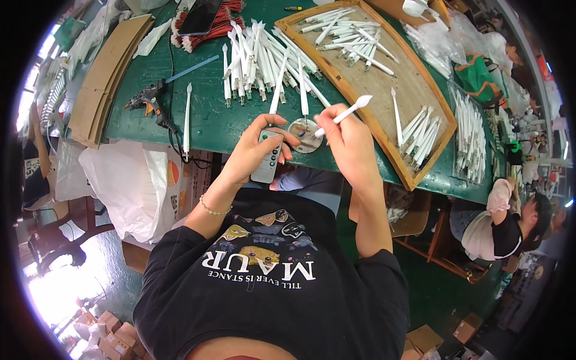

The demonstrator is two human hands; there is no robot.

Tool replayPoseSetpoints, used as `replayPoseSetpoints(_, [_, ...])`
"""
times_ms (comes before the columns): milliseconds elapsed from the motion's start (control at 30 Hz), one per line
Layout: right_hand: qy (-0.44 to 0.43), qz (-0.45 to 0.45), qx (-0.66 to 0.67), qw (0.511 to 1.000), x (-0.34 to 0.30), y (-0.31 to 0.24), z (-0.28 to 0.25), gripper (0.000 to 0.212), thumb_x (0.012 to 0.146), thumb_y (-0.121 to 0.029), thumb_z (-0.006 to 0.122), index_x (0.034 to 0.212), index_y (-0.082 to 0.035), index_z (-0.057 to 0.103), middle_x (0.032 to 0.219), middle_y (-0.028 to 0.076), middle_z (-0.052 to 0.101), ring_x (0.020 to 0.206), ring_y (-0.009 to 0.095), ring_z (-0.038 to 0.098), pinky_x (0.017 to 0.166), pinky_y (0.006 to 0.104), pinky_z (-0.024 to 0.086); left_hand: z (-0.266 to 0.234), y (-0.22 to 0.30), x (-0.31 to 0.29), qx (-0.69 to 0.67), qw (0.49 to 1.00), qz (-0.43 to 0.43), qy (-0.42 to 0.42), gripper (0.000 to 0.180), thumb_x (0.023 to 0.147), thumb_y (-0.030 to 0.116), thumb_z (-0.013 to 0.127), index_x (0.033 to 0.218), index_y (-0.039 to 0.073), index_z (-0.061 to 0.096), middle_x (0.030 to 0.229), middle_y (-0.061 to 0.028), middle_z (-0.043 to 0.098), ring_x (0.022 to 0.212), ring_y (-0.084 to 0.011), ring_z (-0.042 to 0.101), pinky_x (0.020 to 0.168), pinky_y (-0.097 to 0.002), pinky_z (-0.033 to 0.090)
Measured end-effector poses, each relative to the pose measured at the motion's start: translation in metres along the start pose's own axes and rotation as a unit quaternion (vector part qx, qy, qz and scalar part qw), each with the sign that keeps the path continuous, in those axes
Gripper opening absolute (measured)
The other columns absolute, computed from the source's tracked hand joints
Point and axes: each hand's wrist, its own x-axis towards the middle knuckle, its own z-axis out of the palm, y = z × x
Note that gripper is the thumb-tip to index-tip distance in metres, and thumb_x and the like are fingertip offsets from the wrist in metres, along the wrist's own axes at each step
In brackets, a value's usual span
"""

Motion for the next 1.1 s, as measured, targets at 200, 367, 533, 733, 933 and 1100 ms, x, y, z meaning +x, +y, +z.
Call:
replayPoseSetpoints(200, [0.011, -0.019, 0.008, 1.0, -0.007, 0.011, 0.002, 0.013, 0.094, -0.01, 0.06, 0.098, 0.002, 0.061, 0.079, 0.004, 0.062, 0.069, 0.01, 0.058, 0.065, 0.0232, 0.048, 0.002, 0.003, 0.001, 0.02, 1.0, -0.002, -0.015, 0.03, 0.093, 0.003, 0.046, 0.122, -0.001, 0.04, 0.102, -0.0185, 0.066, 0.076, -0.0148, 0.062, 0.067, -0.0263, 0.051])
replayPoseSetpoints(367, [0.074, -0.014, 0.04, 0.996, -0.002, 0.019, 0.017, 0.014, 0.093, -0.01, 0.063, 0.097, 0.002, 0.062, 0.079, 0.005, 0.063, 0.069, 0.01, 0.059, 0.064, 0.0233, 0.05, 0.002, 0.005, 0.003, 0.036, 0.999, -0.011, -0.027, 0.032, 0.092, 0.001, 0.046, 0.123, -0.002, 0.038, 0.102, -0.0194, 0.066, 0.075, -0.015, 0.063, 0.067, -0.0264, 0.051])
replayPoseSetpoints(533, [0.091, -0.041, 0.009, 0.995, 0.002, 0.019, 0.022, 0.014, 0.092, -0.011, 0.064, 0.096, 0.002, 0.062, 0.077, 0.005, 0.062, 0.066, 0.01, 0.059, 0.062, 0.0238, 0.05, 0.001, 0.006, 0.003, 0.042, 0.999, -0.011, -0.031, 0.033, 0.092, 0.001, 0.046, 0.124, -0.003, 0.038, 0.102, -0.0188, 0.066, 0.075, -0.0146, 0.063, 0.067, -0.026, 0.051])
replayPoseSetpoints(733, [0.092, -0.084, -0.053, 0.991, 0.005, 0.017, 0.024, 0.014, 0.091, -0.012, 0.065, 0.094, 0.002, 0.061, 0.074, 0.006, 0.061, 0.063, 0.01, 0.058, 0.059, 0.0252, 0.048, 0.0, 0.007, 0.004, 0.033, 0.999, -0.012, -0.026, 0.038, 0.09, 0.003, 0.046, 0.126, -0.004, 0.037, 0.096, -0.0172, 0.066, 0.074, -0.0159, 0.064, 0.066, -0.0268, 0.052])
replayPoseSetpoints(933, [0.088, -0.069, -0.068, 0.991, 0.006, 0.013, 0.024, 0.015, 0.091, -0.013, 0.066, 0.093, 0.001, 0.061, 0.072, 0.006, 0.061, 0.061, 0.011, 0.058, 0.058, 0.026, 0.047, 0.001, 0.007, 0.002, 0.029, 0.999, -0.019, -0.021, 0.039, 0.091, 0.003, 0.048, 0.127, -0.003, 0.037, 0.097, -0.0156, 0.066, 0.075, -0.0138, 0.062, 0.066, -0.0253, 0.051])
replayPoseSetpoints(1100, [0.089, -0.075, -0.072, 0.991, 0.004, 0.013, 0.024, 0.015, 0.091, -0.013, 0.066, 0.093, 0.001, 0.061, 0.071, 0.006, 0.061, 0.061, 0.011, 0.057, 0.057, 0.0262, 0.046, 0.002, 0.004, 0.0, 0.011, 1.0, -0.012, -0.023, 0.037, 0.092, 0.003, 0.047, 0.127, -0.003, 0.036, 0.097, -0.017, 0.066, 0.075, -0.0143, 0.063, 0.066, -0.0256, 0.051])
